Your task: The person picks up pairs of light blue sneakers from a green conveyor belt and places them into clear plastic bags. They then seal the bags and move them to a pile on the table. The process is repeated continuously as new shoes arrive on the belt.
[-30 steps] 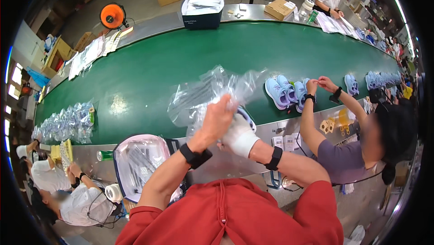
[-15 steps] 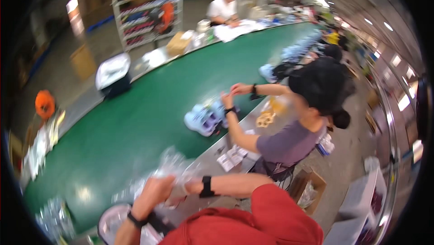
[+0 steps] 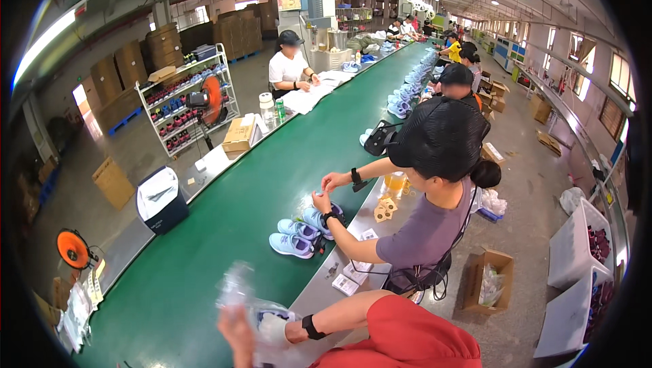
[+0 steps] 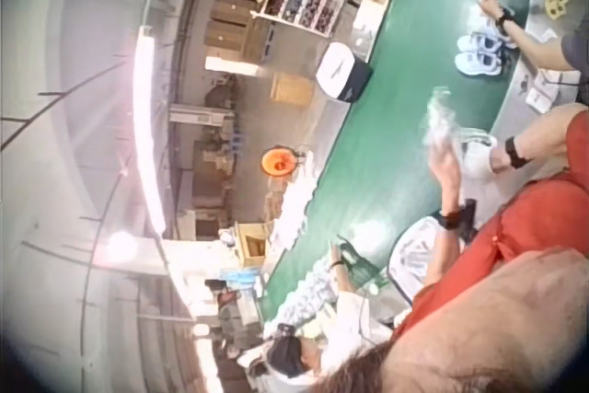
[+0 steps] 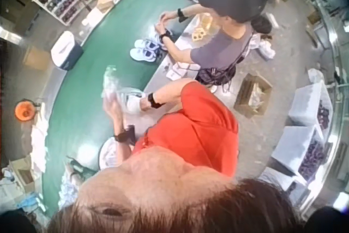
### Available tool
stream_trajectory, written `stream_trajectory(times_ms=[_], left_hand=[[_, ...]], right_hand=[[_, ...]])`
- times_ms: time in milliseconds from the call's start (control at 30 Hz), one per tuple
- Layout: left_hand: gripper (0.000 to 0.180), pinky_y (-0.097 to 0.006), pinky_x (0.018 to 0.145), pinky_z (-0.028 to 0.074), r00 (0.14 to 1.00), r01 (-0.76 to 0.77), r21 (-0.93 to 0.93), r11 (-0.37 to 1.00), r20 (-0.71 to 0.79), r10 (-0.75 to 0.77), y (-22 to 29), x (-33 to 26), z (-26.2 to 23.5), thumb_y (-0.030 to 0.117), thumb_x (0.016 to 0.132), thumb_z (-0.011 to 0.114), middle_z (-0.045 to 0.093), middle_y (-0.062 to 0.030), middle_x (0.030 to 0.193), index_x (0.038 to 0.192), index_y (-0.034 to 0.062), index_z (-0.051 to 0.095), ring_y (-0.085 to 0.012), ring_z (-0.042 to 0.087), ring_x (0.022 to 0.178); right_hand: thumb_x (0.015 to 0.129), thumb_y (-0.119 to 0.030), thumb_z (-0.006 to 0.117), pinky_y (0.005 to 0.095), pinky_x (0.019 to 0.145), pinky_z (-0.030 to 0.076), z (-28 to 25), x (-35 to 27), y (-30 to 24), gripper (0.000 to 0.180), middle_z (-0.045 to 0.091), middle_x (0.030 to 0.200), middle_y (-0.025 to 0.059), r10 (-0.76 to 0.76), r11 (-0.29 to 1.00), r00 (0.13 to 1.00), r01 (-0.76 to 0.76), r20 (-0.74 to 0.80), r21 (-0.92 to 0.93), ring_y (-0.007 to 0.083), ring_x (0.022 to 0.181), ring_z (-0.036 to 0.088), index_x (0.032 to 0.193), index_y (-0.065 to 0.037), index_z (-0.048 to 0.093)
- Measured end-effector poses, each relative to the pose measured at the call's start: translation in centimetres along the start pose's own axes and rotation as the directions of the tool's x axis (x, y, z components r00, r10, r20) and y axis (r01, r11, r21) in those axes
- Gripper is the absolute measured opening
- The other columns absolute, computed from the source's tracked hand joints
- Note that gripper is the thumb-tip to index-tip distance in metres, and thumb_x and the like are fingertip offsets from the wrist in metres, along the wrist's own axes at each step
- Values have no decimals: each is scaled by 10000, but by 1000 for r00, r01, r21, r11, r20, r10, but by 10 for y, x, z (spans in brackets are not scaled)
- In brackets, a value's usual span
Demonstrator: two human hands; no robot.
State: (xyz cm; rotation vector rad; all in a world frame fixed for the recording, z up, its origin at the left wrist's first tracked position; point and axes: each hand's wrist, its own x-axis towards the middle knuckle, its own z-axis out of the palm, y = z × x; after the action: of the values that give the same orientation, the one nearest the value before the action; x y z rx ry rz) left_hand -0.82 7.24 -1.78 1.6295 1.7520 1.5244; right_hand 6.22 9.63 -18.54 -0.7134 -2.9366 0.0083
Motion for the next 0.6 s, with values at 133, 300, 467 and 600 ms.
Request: stream_trajectory(times_ms=[133,300,467,600], left_hand=[[114,-319,520,454,974,192,-66,979,132,-182,5,30,-18,80,814,613,604,-73,658,856,-25,604,-174,583,579],[241,-408,574,464,839,-32,270,962,530,-121,35,-25,0,184,730,644,628,-143,675,873,-6,604,-298,599,612],[212,-312,581,466,951,202,-39,979,247,-187,18,1,-40,182,793,633,631,-53,730,879,-11,605,-145,569,643],[274,-215,555,392,827,561,-73,825,98,-554,-30,-9,-74,217,921,494,558,-21,817,1121,49,576,-74,470,676]], right_hand=[[700,-270,625,415,648,448,-122,-7,-10,121,644,738,58,-173,977,933,122,317,174,282,703,607,710,-162,679],[709,-285,613,407,653,460,-98,9,16,174,644,753,80,-116,669,964,-102,238,736,295,709,609,763,-131,673],[718,-300,600,400,657,473,-81,76,17,233,644,769,101,-12,690,992,-80,122,719,308,716,611,815,-99,667],[725,-312,591,393,661,483,-49,92,-2,282,644,781,119,-126,731,956,-92,265,676,318,721,613,857,-73,662]])
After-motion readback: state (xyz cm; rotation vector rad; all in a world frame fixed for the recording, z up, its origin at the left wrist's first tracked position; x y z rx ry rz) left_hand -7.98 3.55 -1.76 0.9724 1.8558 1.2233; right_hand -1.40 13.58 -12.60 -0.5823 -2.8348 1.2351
